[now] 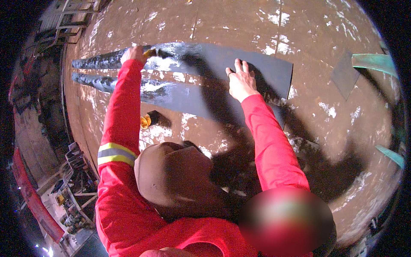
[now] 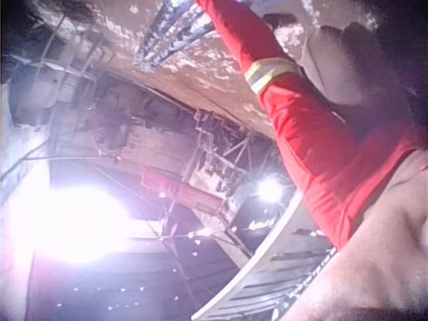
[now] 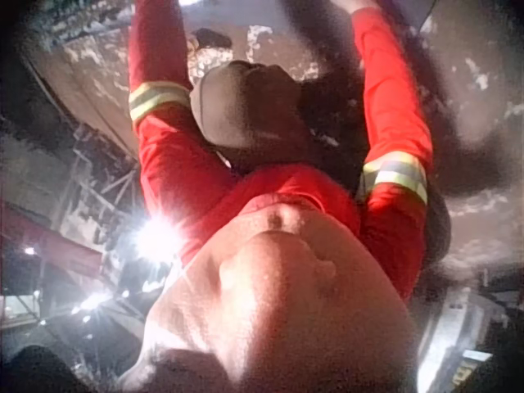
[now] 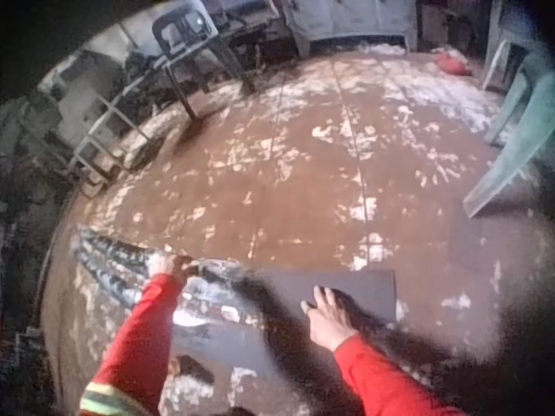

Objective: The person kneels on the floor and uses a brush to apply a dark viscous substance from a small container onto several rectangular metal sheets. They repeatedly dip the brush into the container and spread the substance across the surface of the sheets.

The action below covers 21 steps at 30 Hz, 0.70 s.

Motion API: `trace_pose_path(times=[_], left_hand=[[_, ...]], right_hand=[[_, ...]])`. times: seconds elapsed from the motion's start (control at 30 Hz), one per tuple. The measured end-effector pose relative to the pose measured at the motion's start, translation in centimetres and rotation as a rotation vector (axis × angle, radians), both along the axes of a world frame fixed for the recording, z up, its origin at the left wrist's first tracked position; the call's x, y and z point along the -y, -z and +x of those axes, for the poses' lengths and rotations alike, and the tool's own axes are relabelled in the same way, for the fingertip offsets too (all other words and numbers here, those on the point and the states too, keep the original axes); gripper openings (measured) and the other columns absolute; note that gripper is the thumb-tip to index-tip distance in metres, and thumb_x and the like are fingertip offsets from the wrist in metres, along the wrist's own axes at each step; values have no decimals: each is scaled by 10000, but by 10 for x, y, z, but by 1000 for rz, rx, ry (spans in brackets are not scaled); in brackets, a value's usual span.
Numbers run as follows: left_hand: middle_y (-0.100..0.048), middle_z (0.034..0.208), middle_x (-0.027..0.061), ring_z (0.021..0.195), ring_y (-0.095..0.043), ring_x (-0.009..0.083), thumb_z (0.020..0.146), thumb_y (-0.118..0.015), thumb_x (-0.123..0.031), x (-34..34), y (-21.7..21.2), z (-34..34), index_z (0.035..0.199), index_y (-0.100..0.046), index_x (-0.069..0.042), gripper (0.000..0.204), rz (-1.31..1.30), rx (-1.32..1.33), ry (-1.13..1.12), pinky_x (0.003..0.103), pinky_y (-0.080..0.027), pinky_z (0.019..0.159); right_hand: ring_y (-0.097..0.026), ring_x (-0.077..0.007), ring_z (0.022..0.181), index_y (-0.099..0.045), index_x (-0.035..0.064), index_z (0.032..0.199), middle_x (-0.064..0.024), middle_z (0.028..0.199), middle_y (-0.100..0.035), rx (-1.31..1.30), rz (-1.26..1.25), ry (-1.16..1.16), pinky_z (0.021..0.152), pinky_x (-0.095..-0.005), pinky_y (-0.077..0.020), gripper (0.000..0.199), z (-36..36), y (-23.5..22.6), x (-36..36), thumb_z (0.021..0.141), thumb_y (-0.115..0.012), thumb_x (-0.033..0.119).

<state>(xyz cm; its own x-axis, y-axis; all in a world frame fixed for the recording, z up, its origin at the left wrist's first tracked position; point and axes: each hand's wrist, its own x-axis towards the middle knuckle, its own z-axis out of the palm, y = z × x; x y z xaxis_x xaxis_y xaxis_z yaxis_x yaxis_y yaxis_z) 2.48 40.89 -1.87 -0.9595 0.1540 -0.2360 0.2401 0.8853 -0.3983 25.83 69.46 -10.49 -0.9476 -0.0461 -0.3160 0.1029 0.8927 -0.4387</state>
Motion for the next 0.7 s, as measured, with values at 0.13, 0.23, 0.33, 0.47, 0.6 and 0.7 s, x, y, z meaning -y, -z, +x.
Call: trace_pose_path(times=[0.13,0.23,0.33,0.47,0.6,0.7], left_hand=[[-674,897,151,840,-658,336,809,-556,-250,6,31,54,972,-636,-121,222,0,201,74,473,-518,688],[-657,769,166,731,-649,349,761,-635,-244,-29,15,98,848,-622,-95,172,335,233,193,440,-517,643],[-655,743,169,704,-648,346,744,-675,-267,-17,8,99,820,-637,-100,187,594,302,135,436,-512,636],[-671,846,164,774,-657,322,725,-692,-300,22,11,83,856,-664,-131,215,307,144,-16,428,-530,678],[-674,812,154,742,-664,301,741,-697,-336,110,-27,87,879,-665,-133,248,337,-102,-78,406,-530,652],[-648,711,100,648,-608,188,780,-691,-262,142,-114,129,905,-650,-98,211,589,-36,-96,330,-487,586]], right_hand=[[-247,-387,1338,-502,164,1306,-179,1462,-244,18,-3,0,1025,-537,-349,564,-1,-1,6,756,-576,64],[-252,-392,1337,-500,161,1308,-182,1475,-221,19,54,-8,1028,-536,-346,553,0,0,-2,768,-555,55],[-241,-391,1341,-493,166,1316,-185,1473,-228,7,29,3,1037,-533,-335,559,1,1,0,772,-546,49],[-257,-397,1330,-498,166,1311,-189,1458,-257,-17,83,-43,1042,-501,-342,557,-2,6,-1,770,-539,39],[-318,-427,1273,-527,141,1273,-239,1393,-312,-33,169,-135,1010,-467,-394,522,-7,-2,13,757,-546,71],[-419,-357,1171,-593,105,1177,-201,1293,-417,-91,220,-164,941,-449,-433,458,-7,-8,5,721,-610,149]])
